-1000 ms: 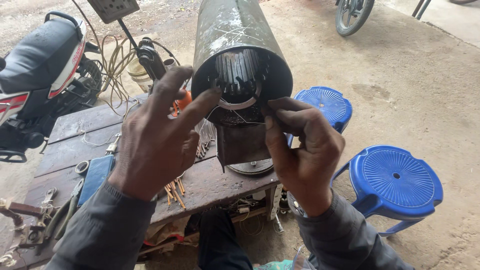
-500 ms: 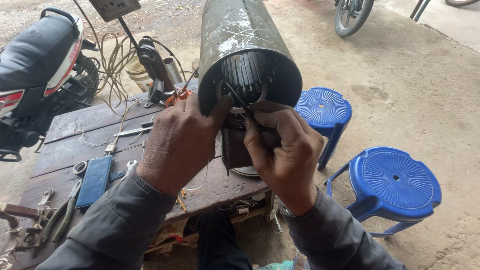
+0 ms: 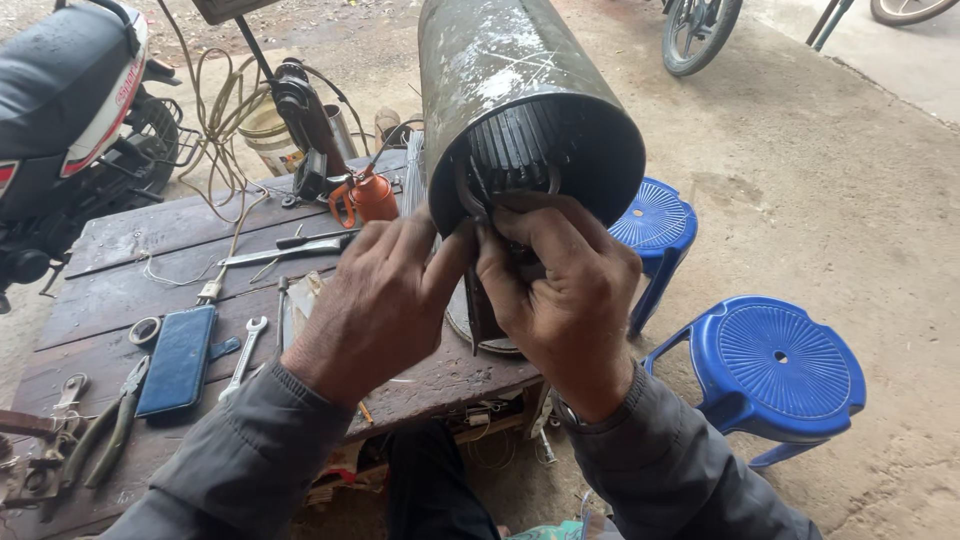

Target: The person sits at a workbench and handles a coil of white wire, threading its end through a metal cylinder on a winding machine. They guide the wire, adjust the coil onto the machine's drum, and turn and reposition the drum while winding the wire.

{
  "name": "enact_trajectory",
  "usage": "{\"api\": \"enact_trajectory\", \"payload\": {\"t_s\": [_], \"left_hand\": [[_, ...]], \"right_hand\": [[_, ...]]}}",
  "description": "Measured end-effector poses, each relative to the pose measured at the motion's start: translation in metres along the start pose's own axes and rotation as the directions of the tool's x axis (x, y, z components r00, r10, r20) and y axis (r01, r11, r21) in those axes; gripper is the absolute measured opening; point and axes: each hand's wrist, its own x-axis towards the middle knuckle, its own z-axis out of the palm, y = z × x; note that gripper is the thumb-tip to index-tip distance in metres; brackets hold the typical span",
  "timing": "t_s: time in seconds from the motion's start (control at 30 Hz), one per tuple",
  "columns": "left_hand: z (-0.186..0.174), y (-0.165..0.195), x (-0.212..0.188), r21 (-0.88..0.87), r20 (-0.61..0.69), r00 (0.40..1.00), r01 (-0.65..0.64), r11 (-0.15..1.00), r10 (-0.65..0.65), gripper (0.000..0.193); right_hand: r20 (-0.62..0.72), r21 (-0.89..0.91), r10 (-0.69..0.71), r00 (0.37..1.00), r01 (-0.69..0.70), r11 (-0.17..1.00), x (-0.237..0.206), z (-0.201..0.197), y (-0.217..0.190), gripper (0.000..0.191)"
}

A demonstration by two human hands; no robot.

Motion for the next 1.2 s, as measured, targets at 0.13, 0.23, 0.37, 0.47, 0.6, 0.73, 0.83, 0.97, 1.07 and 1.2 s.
{"api": "enact_trajectory", "payload": {"t_s": [0.13,0.23,0.37,0.47,0.6,0.73,0.83,0.97,1.07,1.2], "left_hand": [[0.004,-0.004,-0.012,-0.16,-0.031,0.999,0.002,0.987,-0.007,0.043],[0.006,-0.009,-0.016,-0.18,-0.05,0.999,-0.019,0.983,0.011,0.047],[0.005,-0.006,-0.014,-0.13,-0.094,0.995,-0.032,0.991,0.02,0.048],[-0.006,0.002,-0.011,0.033,-0.334,0.939,-0.081,0.996,0.087,0.033],[-0.032,0.008,-0.006,-0.4,-0.417,0.85,0.146,0.905,-0.321,0.033],[-0.042,-0.004,0.011,-0.523,-0.115,0.912,0.281,0.805,-0.394,0.052],[-0.033,-0.008,0.021,-0.468,-0.024,0.932,0.308,0.828,-0.36,0.059],[-0.018,-0.01,0.029,-0.271,-0.165,0.95,0.215,0.938,-0.265,0.062],[-0.014,-0.01,0.028,-0.164,-0.144,0.95,0.254,0.953,-0.278,0.068],[-0.011,-0.006,0.027,-0.14,-0.263,0.942,0.176,0.974,-0.208,0.069]], "right_hand": [[0.005,-0.028,-0.039,0.999,0.039,0.999,0.002,0.008,0.004,0.011],[-0.01,-0.028,-0.045,0.999,0.044,0.999,0.003,0.012,0.006,0.013],[-0.004,0.004,-0.043,0.999,0.043,0.999,0.01,0.016,0.009,0.011],[0.008,-0.032,-0.054,0.999,0.054,0.998,0.016,0.021,0.011,0.011],[0.0,-0.096,-0.088,0.996,0.087,0.991,0.012,0.018,0.013,0.012],[0.09,0.031,-0.023,0.996,0.02,0.999,0.006,0.003,0.014,0.009],[0.086,0.031,0.049,0.995,-0.052,0.998,0.011,0.003,0.015,0.01],[0.076,-0.046,0.045,0.996,-0.042,0.998,0.019,0.01,0.019,0.01],[0.076,-0.076,0.024,0.997,-0.019,0.997,0.02,0.012,0.023,0.006],[0.072,-0.144,0.046,0.996,-0.035,0.989,0.021,0.014,0.028,0.006]]}}
